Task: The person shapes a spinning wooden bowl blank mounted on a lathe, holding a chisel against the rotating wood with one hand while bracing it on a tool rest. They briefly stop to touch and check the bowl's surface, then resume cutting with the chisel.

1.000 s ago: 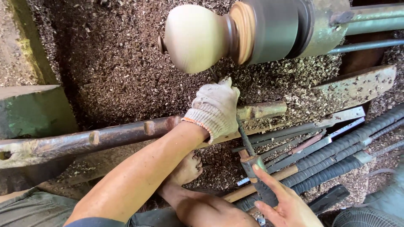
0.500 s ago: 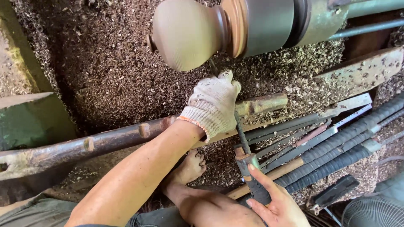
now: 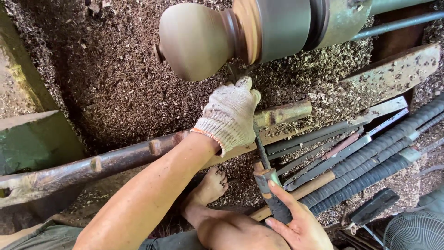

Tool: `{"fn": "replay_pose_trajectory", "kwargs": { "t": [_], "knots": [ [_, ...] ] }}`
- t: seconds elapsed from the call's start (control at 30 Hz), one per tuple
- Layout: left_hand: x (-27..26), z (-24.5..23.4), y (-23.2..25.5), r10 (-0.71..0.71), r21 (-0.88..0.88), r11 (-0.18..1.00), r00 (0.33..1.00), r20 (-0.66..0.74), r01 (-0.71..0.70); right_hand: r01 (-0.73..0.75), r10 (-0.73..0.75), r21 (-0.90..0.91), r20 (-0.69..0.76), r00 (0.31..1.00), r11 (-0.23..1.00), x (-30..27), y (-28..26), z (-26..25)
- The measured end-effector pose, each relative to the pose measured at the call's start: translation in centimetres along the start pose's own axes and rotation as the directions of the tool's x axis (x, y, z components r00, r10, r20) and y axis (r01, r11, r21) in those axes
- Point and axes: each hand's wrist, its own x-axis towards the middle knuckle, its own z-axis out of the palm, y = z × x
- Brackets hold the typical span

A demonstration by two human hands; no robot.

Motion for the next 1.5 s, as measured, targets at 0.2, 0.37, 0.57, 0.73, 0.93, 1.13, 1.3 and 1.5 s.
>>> {"fn": "replay_pose_trajectory", "kwargs": {
  "t": [0.2, 0.37, 0.57, 0.73, 0.93, 1.13, 1.3, 1.5],
  "knots": [
    [0.1, 0.1, -0.1, 0.030, -0.027, 0.999, 0.999, -0.043, -0.031, 0.056, -0.056, 0.013, -0.002, 0.998, 0.998, -0.1, 0.9, 0.3],
    [-0.1, -0.1, -0.1, 0.045, -0.012, 0.999, 0.998, -0.045, -0.045, 0.037, -0.037, -0.055, -0.001, 0.999, 0.998, 0.0, 0.8, 0.4],
    [0.0, 0.2, -0.3, 0.042, -0.017, 0.999, 0.998, -0.055, -0.043, 0.020, -0.020, -0.018, 0.014, 1.000, 1.000, 0.0, 0.3, 0.1],
    [-0.2, 0.3, -0.4, 0.010, -0.040, 0.999, 0.999, -0.038, -0.011, -0.077, 0.084, -0.140, 0.045, 0.995, 0.987, -0.1, -2.1, -1.4],
    [-0.1, 0.9, -0.6, -0.033, -0.055, 0.998, 0.999, -0.035, 0.031, -0.176, 0.204, -0.204, 0.128, 0.971, 0.963, -0.2, -2.9, -3.6],
    [-0.1, 0.0, -0.4, -0.061, -0.045, 0.997, 0.996, 0.072, 0.064, -0.165, 0.183, -0.181, 0.089, 0.979, 0.969, 0.3, -3.8, -2.1],
    [0.0, -0.1, -0.3, -0.023, -0.056, 0.998, 1.000, 0.022, 0.024, -0.204, 0.210, -0.113, 0.048, 0.976, 0.972, 0.3, -3.6, -1.2],
    [0.0, -0.2, -0.2, -0.017, -0.045, 0.999, 0.999, 0.028, 0.018, -0.137, 0.138, -0.058, 0.019, 0.990, 0.989, -0.1, -1.1, -0.5]
  ]
}}
